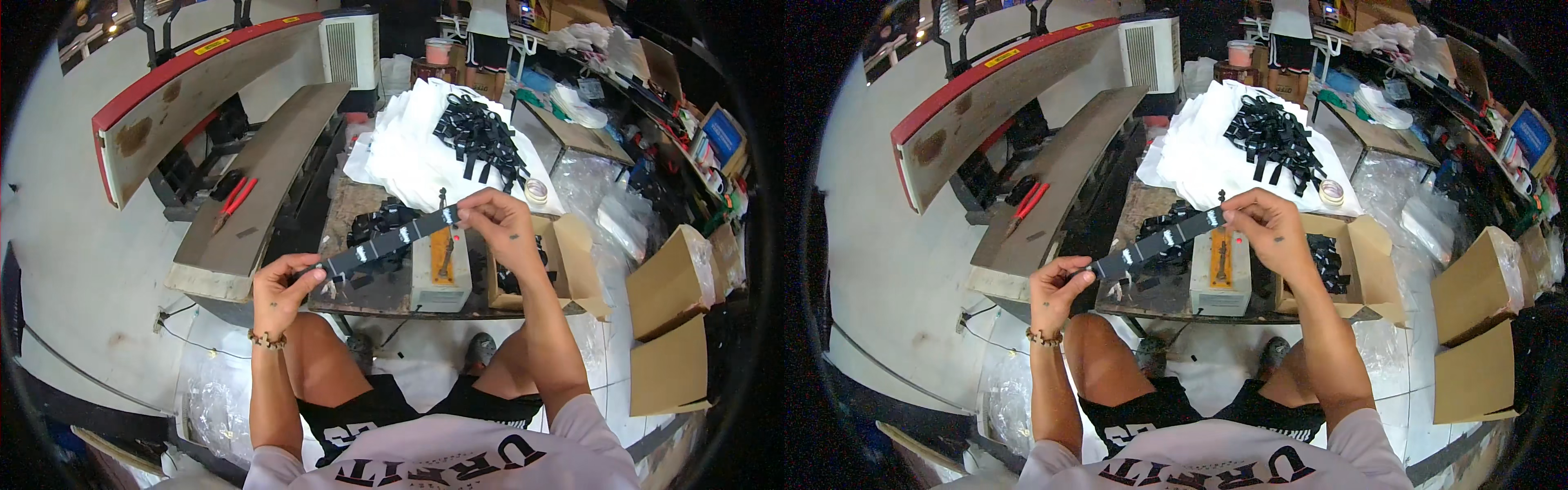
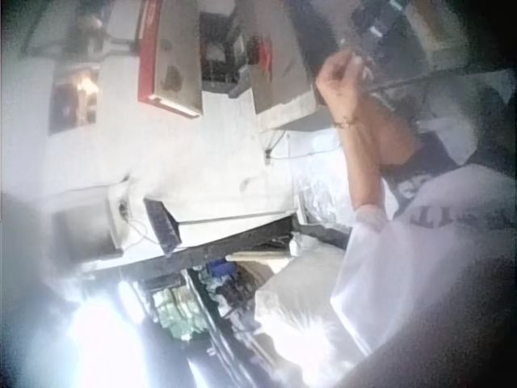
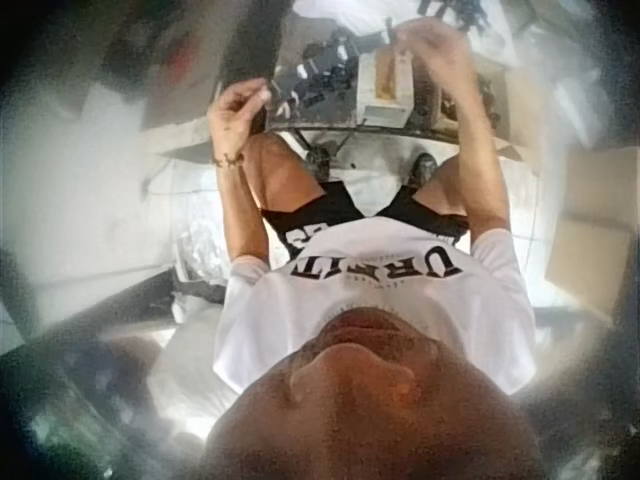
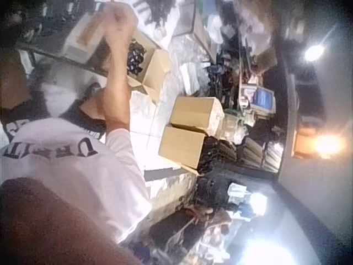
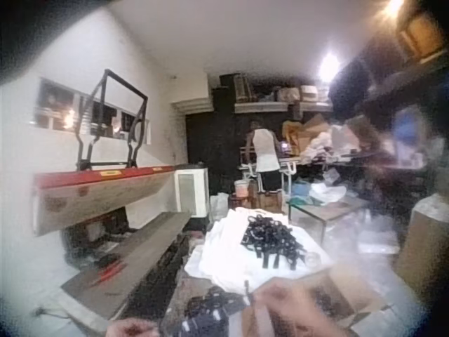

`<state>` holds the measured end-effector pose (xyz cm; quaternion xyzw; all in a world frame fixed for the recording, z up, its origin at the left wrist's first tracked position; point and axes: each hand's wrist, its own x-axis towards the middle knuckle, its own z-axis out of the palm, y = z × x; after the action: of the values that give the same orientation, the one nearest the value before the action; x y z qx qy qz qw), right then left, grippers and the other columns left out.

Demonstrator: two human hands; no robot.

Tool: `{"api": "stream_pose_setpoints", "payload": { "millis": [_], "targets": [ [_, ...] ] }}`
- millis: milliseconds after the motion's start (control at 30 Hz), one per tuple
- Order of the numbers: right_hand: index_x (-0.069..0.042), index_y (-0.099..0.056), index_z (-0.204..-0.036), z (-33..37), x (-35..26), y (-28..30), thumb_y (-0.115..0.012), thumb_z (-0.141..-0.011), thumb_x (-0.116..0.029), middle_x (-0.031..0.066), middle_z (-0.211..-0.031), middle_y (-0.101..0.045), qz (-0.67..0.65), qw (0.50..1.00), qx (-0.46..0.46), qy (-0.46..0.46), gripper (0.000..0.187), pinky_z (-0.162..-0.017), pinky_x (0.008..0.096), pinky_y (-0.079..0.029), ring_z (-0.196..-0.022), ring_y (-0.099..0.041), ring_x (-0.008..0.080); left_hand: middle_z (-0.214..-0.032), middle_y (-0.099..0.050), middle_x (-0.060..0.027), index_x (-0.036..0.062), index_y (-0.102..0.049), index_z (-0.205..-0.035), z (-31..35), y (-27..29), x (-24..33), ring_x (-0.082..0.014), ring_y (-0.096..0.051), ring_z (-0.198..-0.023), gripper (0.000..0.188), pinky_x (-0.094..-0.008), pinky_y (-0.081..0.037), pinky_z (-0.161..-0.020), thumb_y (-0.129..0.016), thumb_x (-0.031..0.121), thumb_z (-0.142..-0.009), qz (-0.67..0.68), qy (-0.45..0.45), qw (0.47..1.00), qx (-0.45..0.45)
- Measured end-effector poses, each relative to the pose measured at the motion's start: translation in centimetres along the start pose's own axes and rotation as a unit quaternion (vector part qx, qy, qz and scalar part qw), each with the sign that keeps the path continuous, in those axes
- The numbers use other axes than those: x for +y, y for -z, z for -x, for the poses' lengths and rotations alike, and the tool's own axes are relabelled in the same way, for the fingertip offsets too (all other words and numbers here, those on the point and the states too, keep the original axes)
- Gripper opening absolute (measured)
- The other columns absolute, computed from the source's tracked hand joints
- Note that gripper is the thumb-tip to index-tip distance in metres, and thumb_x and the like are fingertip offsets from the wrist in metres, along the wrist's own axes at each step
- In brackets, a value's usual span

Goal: The person assembles plastic clips and tags onto black straps by hand, taking components from boxes and placing them together on a small workstation fixture.

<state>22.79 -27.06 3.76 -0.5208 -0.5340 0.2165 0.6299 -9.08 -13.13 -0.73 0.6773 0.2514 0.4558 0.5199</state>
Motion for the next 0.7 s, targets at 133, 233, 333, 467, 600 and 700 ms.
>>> {"api": "stream_pose_setpoints", "payload": {
  "millis": [133,233,333,467,600,700],
  "targets": [
    [0.002,-0.066,-0.100,0.0,0.3,-0.1,-0.065,-0.092,0.000,0.0081,-0.088,-0.071,-0.007,1.000,0.018,-0.010,0.009,-0.072,0.0240,-0.053,-0.078,-0.066,0.0107,-0.087,-0.070,-0.0047,-0.0022,-0.072,-0.101,0.2,0.7,0.7,-0.0075,-0.061,-0.073,0.019,-0.0208,-0.047,-0.065,-0.076,0.002,-0.083,-0.015,0.006,0.999,0.035],
    [0.002,-0.066,-0.100,0.2,0.8,0.1,-0.065,-0.092,0.000,0.0083,-0.091,-0.071,-0.013,1.000,0.021,-0.013,0.009,-0.074,0.0256,-0.055,-0.079,-0.067,0.0114,-0.088,-0.070,-0.0051,-0.0027,-0.071,-0.101,0.2,0.8,0.1,-0.0080,-0.061,-0.073,0.018,-0.0207,-0.048,-0.065,-0.075,0.002,-0.084,-0.010,-0.010,0.999,0.038],
    [0.002,-0.066,-0.100,0.2,0.9,0.4,-0.065,-0.091,0.000,0.0076,-0.090,-0.071,-0.012,0.999,0.025,-0.016,0.009,-0.074,0.0256,-0.055,-0.079,-0.067,0.0117,-0.088,-0.070,-0.0066,-0.0027,-0.072,-0.102,0.3,0.5,-0.1,-0.0099,-0.060,-0.070,0.018,-0.0231,-0.049,-0.065,-0.074,0.003,-0.084,0.000,-0.011,0.999,0.038],
    [0.002,-0.065,-0.103,-0.7,0.5,1.1,-0.065,-0.091,0.001,0.0066,-0.093,-0.069,-0.010,0.999,0.037,0.000,0.012,-0.075,0.0250,-0.054,-0.085,-0.065,0.0108,-0.087,-0.070,-0.0065,-0.0024,-0.070,-0.105,1.2,-0.7,-0.4,-0.0109,-0.063,-0.071,0.022,-0.0241,-0.051,-0.068,-0.074,0.002,-0.084,0.046,0.017,0.999,0.015],
    [0.001,-0.064,-0.108,-3.4,-1.3,1.9,-0.067,-0.089,-0.003,0.0040,-0.091,-0.066,0.003,0.998,-0.004,0.057,0.020,-0.073,0.0251,-0.052,-0.082,-0.061,0.0095,-0.088,-0.072,-0.0082,-0.0034,-0.067,-0.111,3.8,-3.1,-2.4,-0.0133,-0.068,-0.077,0.024,-0.0258,-0.053,-0.073,-0.070,-0.002,-0.087,0.074,0.076,0.991,-0.077],
    [0.000,-0.065,-0.108,-5.5,-1.8,1.7,-0.068,-0.088,-0.003,0.0021,-0.086,-0.065,0.023,0.997,-0.032,0.062,0.020,-0.072,0.0248,-0.050,-0.079,-0.061,0.0087,-0.094,-0.073,-0.0110,-0.0041,-0.067,-0.112,5.5,-6.1,-3.0,-0.0146,-0.068,-0.081,0.025,-0.0279,-0.055,-0.078,-0.068,-0.005,-0.087,0.120,0.128,0.978,-0.113]
  ]
}}
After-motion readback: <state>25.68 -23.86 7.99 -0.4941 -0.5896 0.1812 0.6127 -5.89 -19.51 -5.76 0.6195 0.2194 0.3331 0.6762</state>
